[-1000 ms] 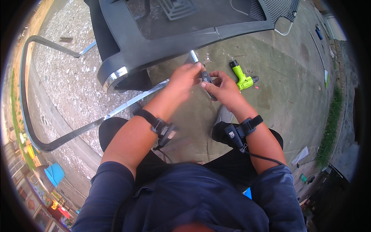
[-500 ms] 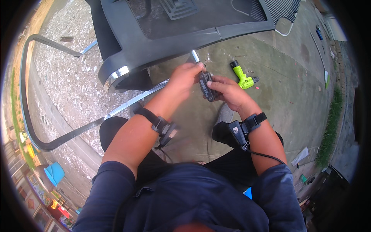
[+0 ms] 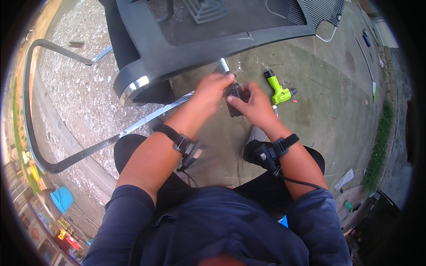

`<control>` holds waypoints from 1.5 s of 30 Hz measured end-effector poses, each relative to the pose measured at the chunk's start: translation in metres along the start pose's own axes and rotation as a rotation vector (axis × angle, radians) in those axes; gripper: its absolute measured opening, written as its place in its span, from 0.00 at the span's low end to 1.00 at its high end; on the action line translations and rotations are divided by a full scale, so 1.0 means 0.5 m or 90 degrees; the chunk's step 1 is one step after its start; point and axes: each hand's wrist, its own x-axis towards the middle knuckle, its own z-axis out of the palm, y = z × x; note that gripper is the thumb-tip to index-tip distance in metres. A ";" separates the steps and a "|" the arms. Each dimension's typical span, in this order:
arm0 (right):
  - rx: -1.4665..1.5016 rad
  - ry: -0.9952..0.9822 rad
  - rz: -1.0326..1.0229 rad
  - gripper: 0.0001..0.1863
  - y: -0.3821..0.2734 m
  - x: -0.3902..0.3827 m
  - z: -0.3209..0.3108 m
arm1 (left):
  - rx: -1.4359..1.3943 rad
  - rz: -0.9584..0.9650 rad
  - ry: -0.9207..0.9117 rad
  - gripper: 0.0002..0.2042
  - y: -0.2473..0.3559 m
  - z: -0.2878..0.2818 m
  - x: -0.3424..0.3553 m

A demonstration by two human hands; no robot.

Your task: The person walks outside and flips a black office chair upside down. They use a screwdriver to remove a screw from the chair's metal frame, then use a sanding block to smooth the metal surface. Finally, they reattach the screw and flip the chair back upright.

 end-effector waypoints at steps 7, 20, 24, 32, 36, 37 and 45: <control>0.408 -0.152 0.278 0.27 0.048 0.018 -0.037 | 0.022 0.005 0.008 0.09 -0.001 -0.002 0.001; 0.445 -0.211 0.269 0.24 0.024 0.002 -0.029 | 0.009 0.013 -0.007 0.10 -0.004 -0.001 0.000; 0.292 -0.135 0.185 0.21 0.039 0.014 -0.022 | -0.014 0.018 -0.008 0.12 -0.007 0.002 0.002; -0.041 0.026 0.092 0.32 -0.027 -0.001 -0.014 | -0.065 -0.013 0.000 0.09 -0.015 -0.003 0.012; -0.138 0.070 0.053 0.35 -0.026 -0.003 -0.013 | -0.043 0.000 0.016 0.09 -0.013 -0.003 0.011; -0.149 0.086 0.026 0.35 -0.026 -0.003 -0.012 | -0.042 -0.002 0.018 0.09 -0.011 -0.003 0.011; -0.293 0.152 -0.125 0.37 -0.019 -0.003 -0.011 | -0.063 0.004 0.032 0.10 0.001 0.010 -0.001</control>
